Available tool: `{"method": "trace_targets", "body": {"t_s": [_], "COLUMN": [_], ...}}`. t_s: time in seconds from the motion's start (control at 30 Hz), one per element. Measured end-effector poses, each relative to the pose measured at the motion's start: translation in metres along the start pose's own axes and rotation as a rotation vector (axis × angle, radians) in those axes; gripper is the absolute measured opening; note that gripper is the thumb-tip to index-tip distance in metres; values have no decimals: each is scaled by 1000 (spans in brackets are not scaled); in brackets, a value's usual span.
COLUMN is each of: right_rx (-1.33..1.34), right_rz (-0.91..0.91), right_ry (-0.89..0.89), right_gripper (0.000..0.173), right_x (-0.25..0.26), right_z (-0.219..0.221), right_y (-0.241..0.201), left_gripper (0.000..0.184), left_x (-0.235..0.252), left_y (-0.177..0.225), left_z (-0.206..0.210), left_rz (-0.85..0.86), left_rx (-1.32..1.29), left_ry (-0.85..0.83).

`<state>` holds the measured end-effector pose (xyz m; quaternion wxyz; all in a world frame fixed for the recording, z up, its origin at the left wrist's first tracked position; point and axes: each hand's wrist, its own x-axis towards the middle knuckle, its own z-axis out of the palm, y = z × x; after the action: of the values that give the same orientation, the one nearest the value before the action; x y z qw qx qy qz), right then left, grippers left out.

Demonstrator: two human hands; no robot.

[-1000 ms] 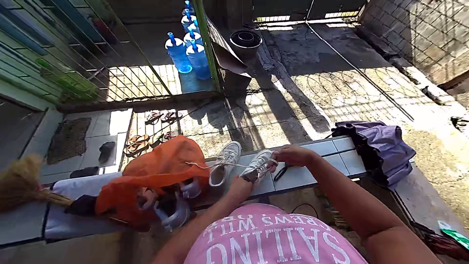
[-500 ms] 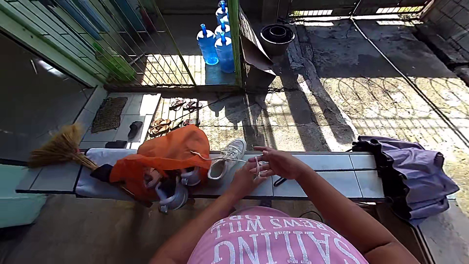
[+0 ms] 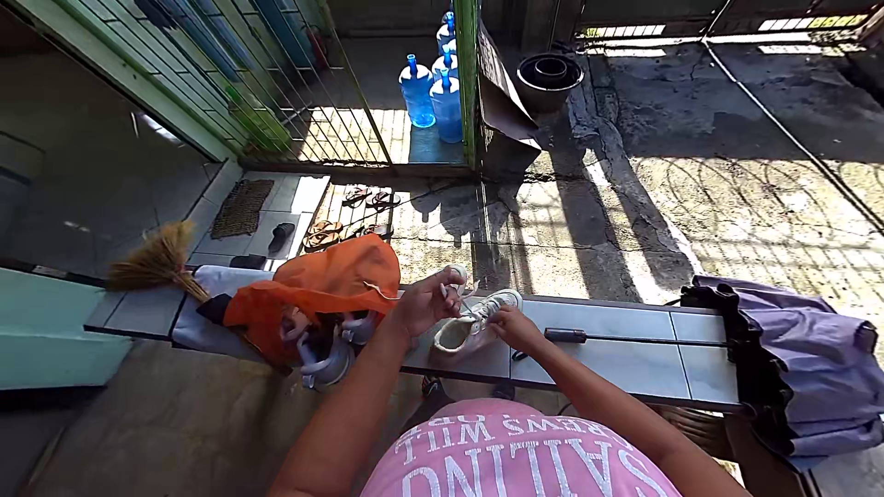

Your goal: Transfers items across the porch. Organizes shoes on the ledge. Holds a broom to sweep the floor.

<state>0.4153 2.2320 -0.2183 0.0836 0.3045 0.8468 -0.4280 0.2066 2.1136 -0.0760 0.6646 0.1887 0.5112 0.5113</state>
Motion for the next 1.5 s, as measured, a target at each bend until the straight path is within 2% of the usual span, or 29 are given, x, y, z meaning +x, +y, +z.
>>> {"method": "trace_targets", "body": {"t_s": [0.07,0.17,0.2,0.23,0.33,0.43,0.53,0.67,0.7,0.77,0.83,0.87,0.93,1.0,1.07,1.13,1.2,1.27,1.4,1.5], "right_rx": [-10,-24,-48,-67,-94,-115,14,150,177,263,227,192,91,-17,-58,92,484,804,895,1037], "right_rz": [29,35,58,81,110,169,171,-126,-144,-33,213,324,452,519,544,514,450,426,412,378], "right_ry": [34,103,97,91,140,128,95,-295,-312,-114,150,188,142,100,140,261,370,367,196,199], "right_gripper": [30,32,34,34,32,28,26,22,21,26,29,29,34,33,28,25,17,12,11,10], "right_x": [-4,-6,-4,-2,7,14,14,-11,-22,-39,-35,-28,-11,1,3,-2,-8,-15,-20,-19], "right_z": [-2,-5,-4,-1,8,8,0,-19,-24,-30,-24,-18,0,14,18,18,25,31,32,33], "right_y": [-12,-34,-39,-42,-48,-58,-60,-51,-52,-58,-63,-64,-67,-74,-81,-80,-66,-53,-38,-30], "left_gripper": [48,57,62,65,58,52,61,37,34,30,28,28,33,37,36,38,41,42,50,49], "left_x": [-23,-46,-49,-52,-40,5,41,52,52,51,47,45,42,39,38,36,31,27,28,21], "left_y": [-1,-4,-7,-8,-6,-28,-51,-44,-42,-46,-52,-55,-60,-62,-66,-71,-74,-77,-85,-85], "left_z": [-27,-49,-52,-52,-37,-32,-30,-37,-42,-50,-55,-57,-59,-59,-59,-60,-64,-66,-70,-74], "left_rz": [-115,-559,-609,-568,-244,0,58,93,100,112,101,104,113,122,143,160,174,176,113,214], "left_rx": [410,1270,1413,1466,1481,1515,1562,1517,1539,1604,1640,1637,1625,1629,1670,1719,1724,1728,1753,1706], "left_ry": [-24,77,126,187,281,124,-45,-235,-318,-481,-548,-546,-506,-447,-402,-368,-337,-309,-290,-319]}}
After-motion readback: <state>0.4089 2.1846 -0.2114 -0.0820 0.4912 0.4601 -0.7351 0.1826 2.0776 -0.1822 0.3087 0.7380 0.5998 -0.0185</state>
